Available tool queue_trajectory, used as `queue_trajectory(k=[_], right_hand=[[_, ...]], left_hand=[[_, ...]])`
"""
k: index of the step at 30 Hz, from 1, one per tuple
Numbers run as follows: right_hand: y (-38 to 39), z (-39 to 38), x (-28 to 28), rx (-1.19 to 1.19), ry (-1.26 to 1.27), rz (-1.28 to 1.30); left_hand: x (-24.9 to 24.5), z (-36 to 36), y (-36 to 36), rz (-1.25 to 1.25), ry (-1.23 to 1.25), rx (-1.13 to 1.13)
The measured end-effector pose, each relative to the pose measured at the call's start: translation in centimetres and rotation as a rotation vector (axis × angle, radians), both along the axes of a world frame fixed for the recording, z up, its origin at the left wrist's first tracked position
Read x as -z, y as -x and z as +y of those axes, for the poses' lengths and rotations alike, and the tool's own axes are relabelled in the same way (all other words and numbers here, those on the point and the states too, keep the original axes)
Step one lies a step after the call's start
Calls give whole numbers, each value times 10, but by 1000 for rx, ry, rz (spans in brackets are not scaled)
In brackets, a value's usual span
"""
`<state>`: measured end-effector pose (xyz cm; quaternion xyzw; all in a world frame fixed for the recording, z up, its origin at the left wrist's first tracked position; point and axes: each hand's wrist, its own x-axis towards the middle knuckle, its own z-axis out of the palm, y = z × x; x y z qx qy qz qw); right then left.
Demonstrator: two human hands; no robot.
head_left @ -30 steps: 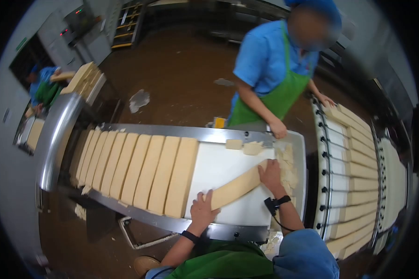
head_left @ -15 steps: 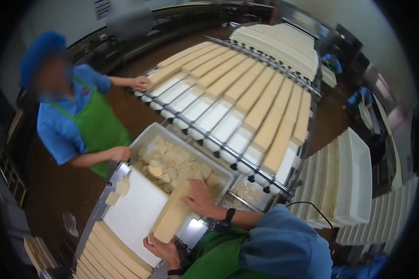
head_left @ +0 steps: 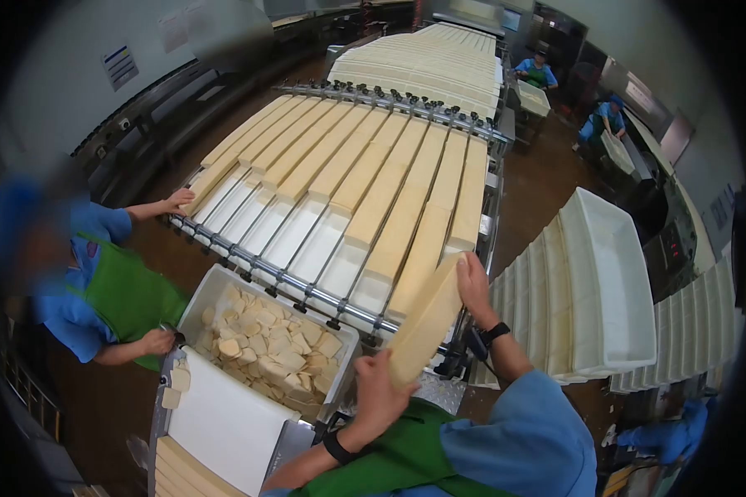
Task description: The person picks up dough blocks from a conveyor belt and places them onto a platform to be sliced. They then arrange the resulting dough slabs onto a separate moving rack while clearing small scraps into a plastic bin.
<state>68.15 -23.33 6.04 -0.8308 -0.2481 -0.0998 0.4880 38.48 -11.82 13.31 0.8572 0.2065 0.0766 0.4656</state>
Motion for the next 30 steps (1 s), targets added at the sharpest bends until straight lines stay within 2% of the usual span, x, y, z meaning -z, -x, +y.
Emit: queue_trajectory(k=[1,2,5,6,9,11,12,15,19,22,26,30], right_hand=[[-10,-4,0,-44,55,28],[-16,-5,-5,-74,213,61],[-46,0,21,-275,558,-62],[-53,5,24,-226,645,-50],[-45,8,12,90,598,-293],[-36,3,3,105,558,-290],[-29,-2,1,111,542,-289],[-1,-20,9,-13,402,-295],[49,-44,21,-439,172,77],[79,-53,14,-637,325,34],[82,-55,12,-694,208,102],[86,-53,-1,-645,350,-12]], left_hand=[[8,-11,-5,2,69,54],[15,-17,-9,5,138,108],[34,-23,-25,42,85,144],[39,-21,-33,45,158,104],[60,-11,-61,29,353,-14],[76,-15,-84,-12,471,-88],[81,-19,-91,-18,448,-128],[77,-22,-93,-17,248,-127],[102,-15,-90,-72,498,-101],[98,-11,-91,-99,525,-7],[88,-4,-90,-95,495,116],[88,4,-89,-120,434,206]])
